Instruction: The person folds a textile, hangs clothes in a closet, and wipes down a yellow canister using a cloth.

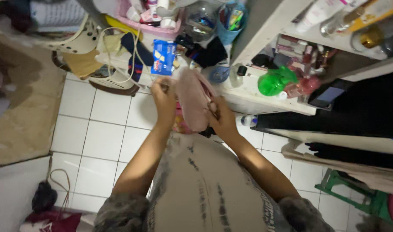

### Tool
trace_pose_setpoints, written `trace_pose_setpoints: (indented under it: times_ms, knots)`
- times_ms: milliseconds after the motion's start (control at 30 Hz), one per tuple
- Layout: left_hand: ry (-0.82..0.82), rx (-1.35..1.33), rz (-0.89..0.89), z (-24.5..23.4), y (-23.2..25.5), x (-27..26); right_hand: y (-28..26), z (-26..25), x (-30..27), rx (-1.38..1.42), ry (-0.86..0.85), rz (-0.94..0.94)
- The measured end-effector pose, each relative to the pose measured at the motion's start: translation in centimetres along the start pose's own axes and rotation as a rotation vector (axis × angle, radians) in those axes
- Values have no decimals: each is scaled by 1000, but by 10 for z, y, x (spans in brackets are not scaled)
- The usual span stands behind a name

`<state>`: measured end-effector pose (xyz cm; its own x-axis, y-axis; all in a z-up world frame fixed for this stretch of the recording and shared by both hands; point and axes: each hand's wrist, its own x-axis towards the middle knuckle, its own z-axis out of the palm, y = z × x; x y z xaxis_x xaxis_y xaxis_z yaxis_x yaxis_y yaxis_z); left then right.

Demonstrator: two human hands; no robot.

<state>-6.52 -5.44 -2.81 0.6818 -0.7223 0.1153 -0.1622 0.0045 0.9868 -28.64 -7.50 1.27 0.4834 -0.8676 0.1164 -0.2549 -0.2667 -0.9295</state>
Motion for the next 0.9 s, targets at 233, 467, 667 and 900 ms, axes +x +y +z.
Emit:
trace_pose_setpoints:
  times_ms: [233, 467, 667, 900]
  knots:
    - [-756, 57, 166, 6, 68, -58, -32, -11, 6, 105, -21, 51]
    - [-872, 518, 25, 13, 43, -60, -43, -23, 2, -231, -80, 79]
    - [-867, 480, 153, -4, 58, -49, -19, -23, 13, -442, 105, -20]
    - [-635, 203, 280, -50, 62, -32, 54, -41, 16, -151, 162, 179]
